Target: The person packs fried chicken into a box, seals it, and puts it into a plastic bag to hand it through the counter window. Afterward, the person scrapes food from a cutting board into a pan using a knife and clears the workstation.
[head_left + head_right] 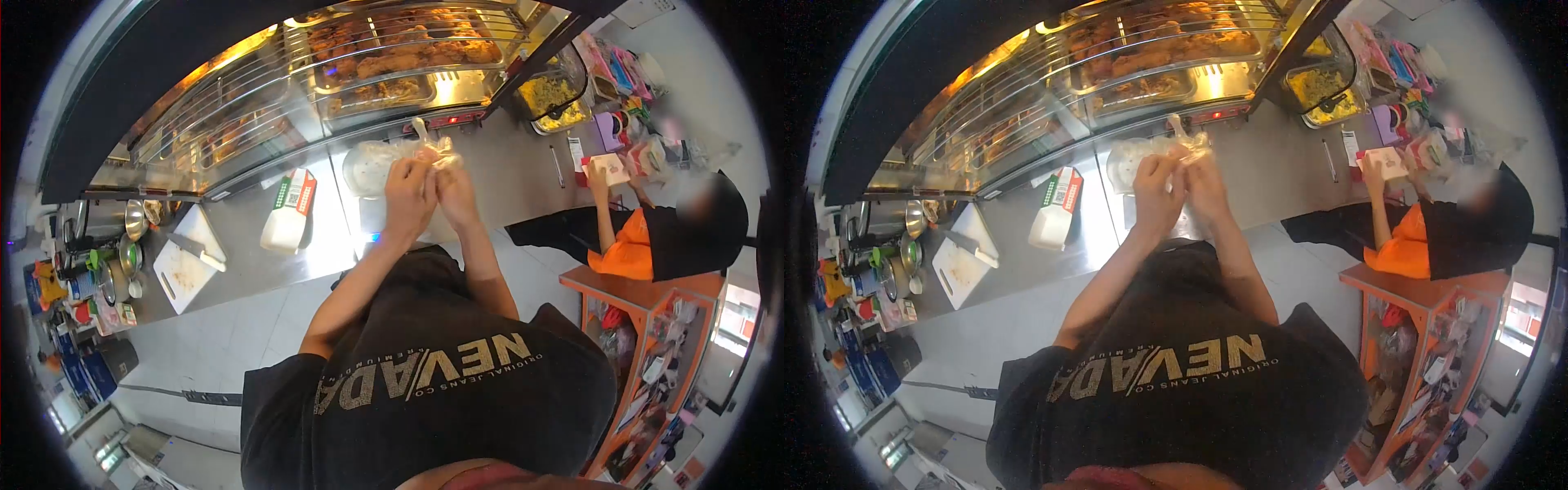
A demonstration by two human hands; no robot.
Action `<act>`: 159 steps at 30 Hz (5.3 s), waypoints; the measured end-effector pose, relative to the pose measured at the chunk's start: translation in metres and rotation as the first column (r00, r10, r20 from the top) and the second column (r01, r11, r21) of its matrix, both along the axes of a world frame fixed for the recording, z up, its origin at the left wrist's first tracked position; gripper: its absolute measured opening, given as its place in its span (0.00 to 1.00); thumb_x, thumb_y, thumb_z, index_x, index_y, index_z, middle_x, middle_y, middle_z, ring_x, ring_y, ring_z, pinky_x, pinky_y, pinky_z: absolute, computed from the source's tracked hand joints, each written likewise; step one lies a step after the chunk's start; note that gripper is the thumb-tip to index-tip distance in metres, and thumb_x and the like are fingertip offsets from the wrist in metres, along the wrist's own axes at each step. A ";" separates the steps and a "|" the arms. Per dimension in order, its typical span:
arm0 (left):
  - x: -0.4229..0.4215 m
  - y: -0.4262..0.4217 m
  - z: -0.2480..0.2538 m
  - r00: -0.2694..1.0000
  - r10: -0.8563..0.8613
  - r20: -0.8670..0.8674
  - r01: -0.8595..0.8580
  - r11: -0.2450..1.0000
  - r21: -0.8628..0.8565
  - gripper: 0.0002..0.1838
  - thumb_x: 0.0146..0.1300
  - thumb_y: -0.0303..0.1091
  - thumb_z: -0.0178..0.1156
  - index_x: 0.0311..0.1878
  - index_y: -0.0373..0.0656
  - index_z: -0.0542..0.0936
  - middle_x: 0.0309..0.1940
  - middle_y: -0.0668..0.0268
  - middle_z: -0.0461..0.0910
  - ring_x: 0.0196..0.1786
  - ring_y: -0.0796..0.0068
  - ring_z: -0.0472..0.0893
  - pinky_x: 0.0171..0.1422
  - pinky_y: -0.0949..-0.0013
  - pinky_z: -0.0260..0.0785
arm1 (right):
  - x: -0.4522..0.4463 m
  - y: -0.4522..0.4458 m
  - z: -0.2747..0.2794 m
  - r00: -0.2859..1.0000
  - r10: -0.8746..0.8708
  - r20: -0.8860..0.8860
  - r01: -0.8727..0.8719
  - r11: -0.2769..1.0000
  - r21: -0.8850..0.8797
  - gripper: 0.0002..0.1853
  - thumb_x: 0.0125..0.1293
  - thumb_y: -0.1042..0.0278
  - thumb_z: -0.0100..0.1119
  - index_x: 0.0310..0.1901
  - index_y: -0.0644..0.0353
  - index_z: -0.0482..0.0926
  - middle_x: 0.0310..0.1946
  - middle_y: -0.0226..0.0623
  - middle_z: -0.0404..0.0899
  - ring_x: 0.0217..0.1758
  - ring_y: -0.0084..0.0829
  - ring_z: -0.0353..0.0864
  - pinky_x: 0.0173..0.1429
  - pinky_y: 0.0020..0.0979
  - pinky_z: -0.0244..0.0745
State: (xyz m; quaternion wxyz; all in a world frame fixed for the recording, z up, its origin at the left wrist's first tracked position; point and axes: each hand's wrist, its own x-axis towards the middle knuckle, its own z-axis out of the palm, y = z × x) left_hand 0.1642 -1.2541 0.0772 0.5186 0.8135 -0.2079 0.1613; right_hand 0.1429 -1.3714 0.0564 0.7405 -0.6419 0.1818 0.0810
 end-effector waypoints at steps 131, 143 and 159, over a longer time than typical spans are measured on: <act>-0.068 0.210 -0.151 0.842 -0.037 -0.539 -0.115 0.963 -0.245 0.31 0.82 0.49 0.34 0.72 0.31 0.64 0.66 0.46 0.72 0.71 0.56 0.70 0.75 0.61 0.59 | -0.008 0.047 0.022 0.988 0.155 0.014 -0.151 0.977 -0.150 0.21 0.77 0.55 0.53 0.60 0.63 0.77 0.52 0.37 0.84 0.49 0.29 0.85 0.48 0.29 0.83; -0.053 0.045 -0.210 0.670 -0.362 -0.649 0.058 0.896 -0.440 0.29 0.82 0.48 0.37 0.76 0.38 0.60 0.71 0.51 0.67 0.72 0.58 0.67 0.77 0.62 0.57 | -0.033 -0.102 -0.033 0.975 0.030 0.220 0.103 0.816 -0.569 0.20 0.76 0.56 0.56 0.58 0.64 0.79 0.49 0.39 0.84 0.47 0.27 0.84 0.49 0.32 0.81; -0.150 0.008 -0.151 0.550 0.330 -0.767 -0.392 0.913 0.111 0.34 0.79 0.53 0.40 0.72 0.30 0.63 0.62 0.42 0.73 0.63 0.52 0.76 0.66 0.58 0.68 | 0.268 -0.037 -0.079 0.775 0.624 -0.104 -0.195 0.078 -0.978 0.18 0.65 0.64 0.50 0.49 0.59 0.86 0.51 0.51 0.84 0.55 0.51 0.85 0.56 0.50 0.80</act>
